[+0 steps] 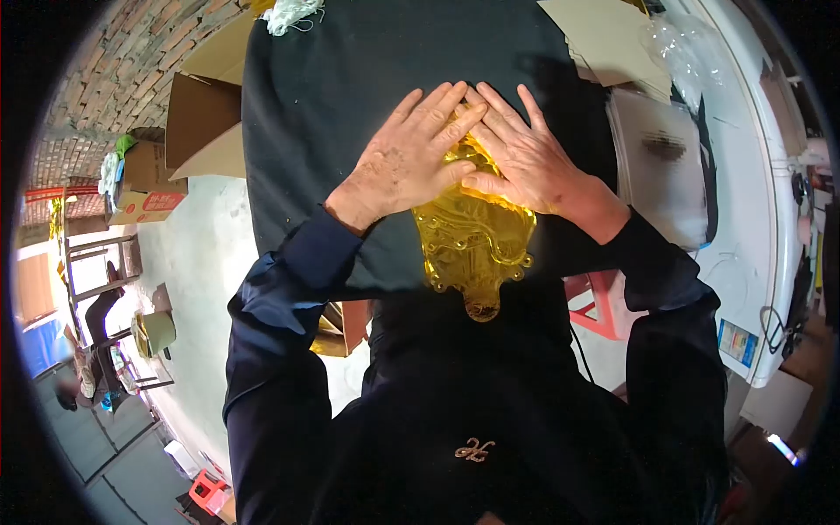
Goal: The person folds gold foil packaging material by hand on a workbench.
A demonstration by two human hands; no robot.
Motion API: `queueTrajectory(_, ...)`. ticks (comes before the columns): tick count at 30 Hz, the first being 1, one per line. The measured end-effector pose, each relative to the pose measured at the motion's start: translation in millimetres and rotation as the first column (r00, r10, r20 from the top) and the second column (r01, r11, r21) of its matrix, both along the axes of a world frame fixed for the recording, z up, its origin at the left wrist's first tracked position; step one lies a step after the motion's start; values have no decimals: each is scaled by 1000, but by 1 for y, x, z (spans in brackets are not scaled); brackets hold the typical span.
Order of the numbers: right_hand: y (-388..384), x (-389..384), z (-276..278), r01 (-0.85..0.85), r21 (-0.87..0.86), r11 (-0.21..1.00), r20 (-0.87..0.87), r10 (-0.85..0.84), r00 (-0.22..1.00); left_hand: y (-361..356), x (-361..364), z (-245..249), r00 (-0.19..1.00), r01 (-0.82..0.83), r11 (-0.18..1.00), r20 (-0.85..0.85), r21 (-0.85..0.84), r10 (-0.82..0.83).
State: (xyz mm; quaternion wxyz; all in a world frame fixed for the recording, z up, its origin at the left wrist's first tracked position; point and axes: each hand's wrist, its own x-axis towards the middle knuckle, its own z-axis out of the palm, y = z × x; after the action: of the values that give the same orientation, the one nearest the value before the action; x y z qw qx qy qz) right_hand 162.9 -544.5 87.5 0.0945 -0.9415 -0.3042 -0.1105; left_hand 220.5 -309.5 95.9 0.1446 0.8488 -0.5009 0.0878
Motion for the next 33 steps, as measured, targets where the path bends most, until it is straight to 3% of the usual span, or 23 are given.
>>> queueTrajectory(8,-37,-44,18,68,-89,994,-70,-75,995,0,1,2,998,17,994,59,107,-24)
queueTrajectory(9,-43,-58,24,85,-163,983,-65,-96,993,1,2,3,997,22,995,67,99,-28)
queueTrajectory(17,-31,-121,21,-97,80,992,-170,109,979,3,6,-3,994,48,995,94,92,-57)
queueTrajectory(20,-9,-123,21,-56,197,979,-210,97,973,4,6,-4,993,84,994,77,76,-90)
queueTrajectory(24,-2,-123,19,-70,217,974,-150,104,983,7,-10,1,995,98,992,19,77,-100)
queueTrajectory(27,-5,-127,13,-120,114,986,-58,127,990,9,-25,0,993,115,991,-2,62,-115)
queueTrajectory(30,-1,-125,9,-218,126,968,95,207,974,10,-25,0,993,120,991,3,57,-121)
queueTrajectory(33,10,-125,12,-255,174,951,104,240,965,10,-26,1,994,112,991,7,72,-112)
